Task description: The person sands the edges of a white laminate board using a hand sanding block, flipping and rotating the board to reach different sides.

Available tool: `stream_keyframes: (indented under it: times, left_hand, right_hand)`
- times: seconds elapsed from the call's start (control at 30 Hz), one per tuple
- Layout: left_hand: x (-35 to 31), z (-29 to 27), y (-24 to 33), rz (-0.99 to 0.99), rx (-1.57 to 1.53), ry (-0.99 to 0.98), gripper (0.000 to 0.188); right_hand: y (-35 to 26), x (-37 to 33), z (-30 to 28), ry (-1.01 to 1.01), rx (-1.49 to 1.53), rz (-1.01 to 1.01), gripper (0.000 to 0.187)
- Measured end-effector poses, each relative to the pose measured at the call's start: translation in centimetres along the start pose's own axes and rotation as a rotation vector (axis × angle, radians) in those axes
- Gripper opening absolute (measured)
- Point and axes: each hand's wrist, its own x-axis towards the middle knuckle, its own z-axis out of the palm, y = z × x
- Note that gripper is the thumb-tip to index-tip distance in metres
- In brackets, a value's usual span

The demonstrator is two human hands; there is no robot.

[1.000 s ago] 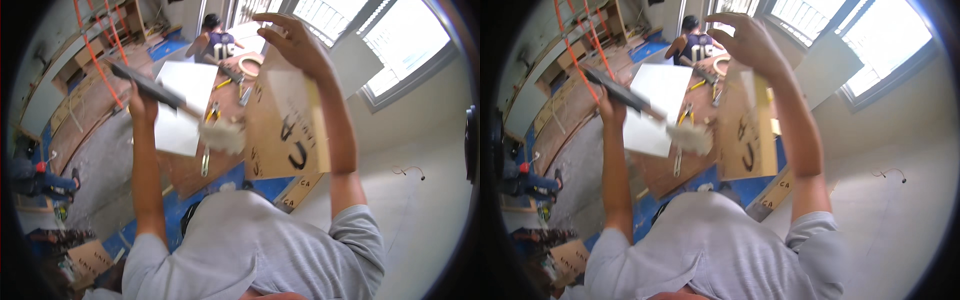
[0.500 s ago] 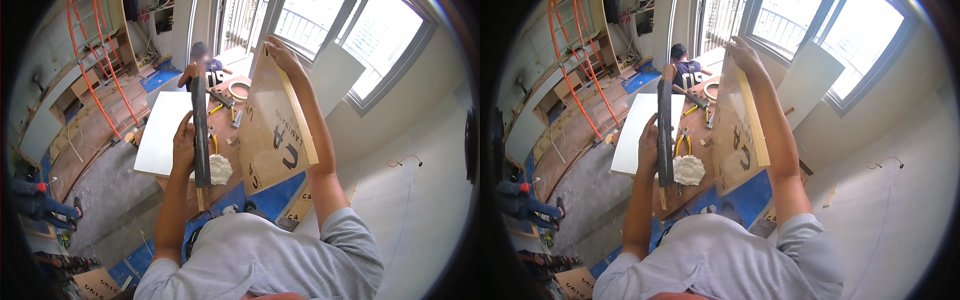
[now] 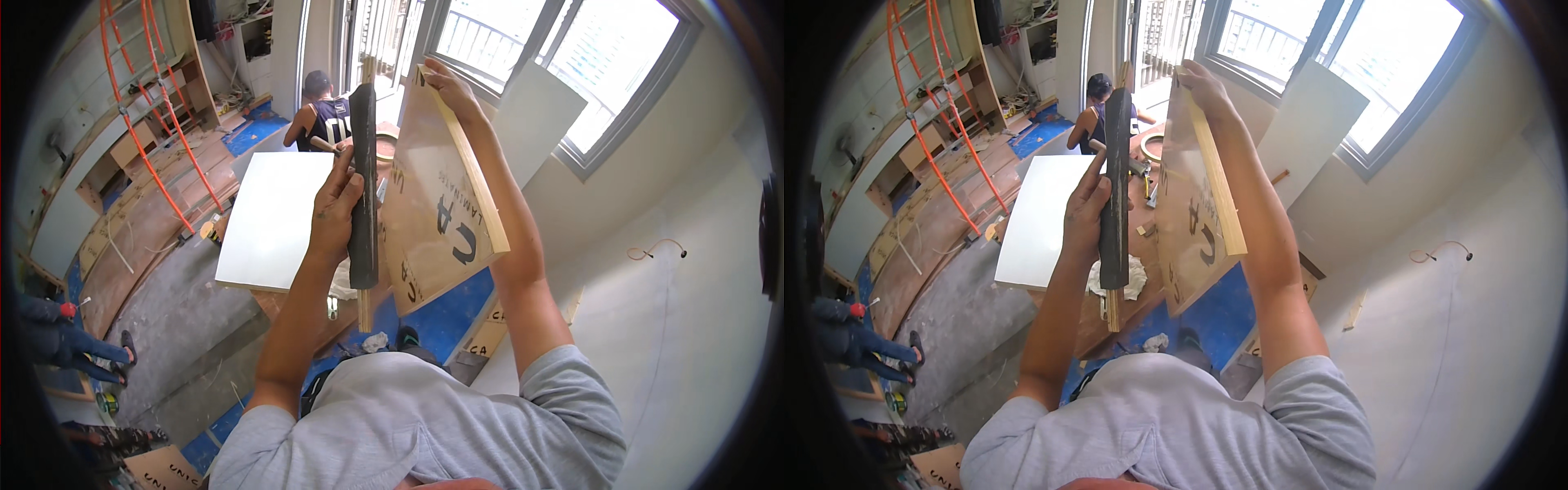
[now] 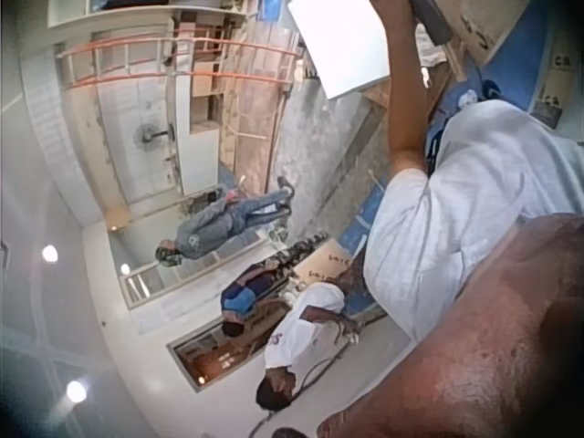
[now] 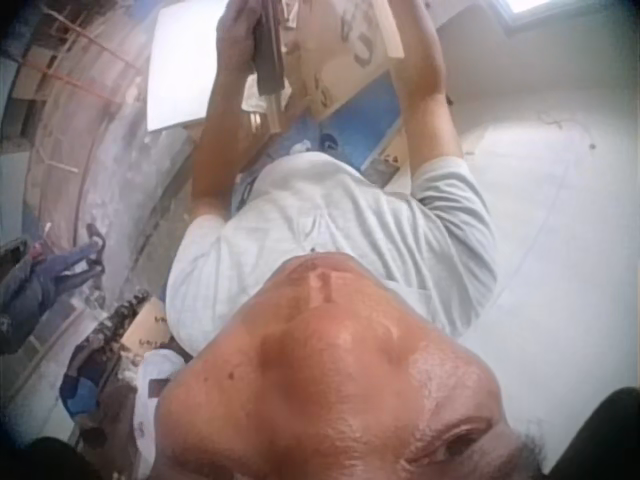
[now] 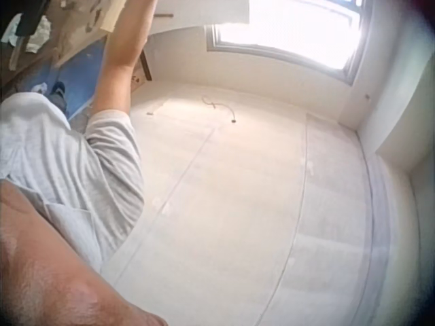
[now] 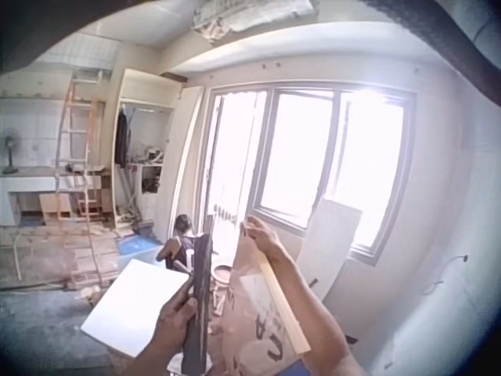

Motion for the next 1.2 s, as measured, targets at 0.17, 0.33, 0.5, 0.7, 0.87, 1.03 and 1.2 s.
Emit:
stream_keyframes:
  times: [0.17, 0.33, 0.5, 0.7, 0.87, 1.03, 1.2]
  left_hand:
    - [0.7, 2.1, 0.8, 0.152, 0.107, 0.012, 0.058]
    - [1.1, 4.4, 3.3, 0.216, 0.159, 0.116, 0.043]
    - [5.9, 6.8, 4.9, 0.477, 0.584, 0.135, 0.044]
    - [8.8, 10.3, 3.2, 0.481, 0.635, 0.102, 0.045]
    - [4.7, 10.2, 2.2, 0.306, 0.667, 0.135, 0.048]
    - [-0.1, 7.3, -1.2, 0.326, 0.694, 0.224, 0.046]
    - [10.6, 8.4, 3.5, 0.512, 0.708, 0.135, 0.042]
  right_hand:
    - [0.6, 0.4, 1.1, -0.006, 0.136, -0.01, 0.064]
    - [-0.9, -1.1, 2.3, -0.018, 0.184, 0.04, 0.054]
    - [-0.6, -1.4, 2.8, 0.067, 0.3, 0.052, 0.05]
    - [-2.1, -3.2, 3.2, -0.059, 0.375, 0.036, 0.031]
    - [-1.3, -3.0, 3.5, -0.031, 0.489, 0.01, 0.018]
    - [-1.8, -3.1, 2.9, -0.018, 0.477, 0.049, 0.014]
    - [-0.8, -1.6, 3.5, 0.044, 0.338, 0.03, 0.038]
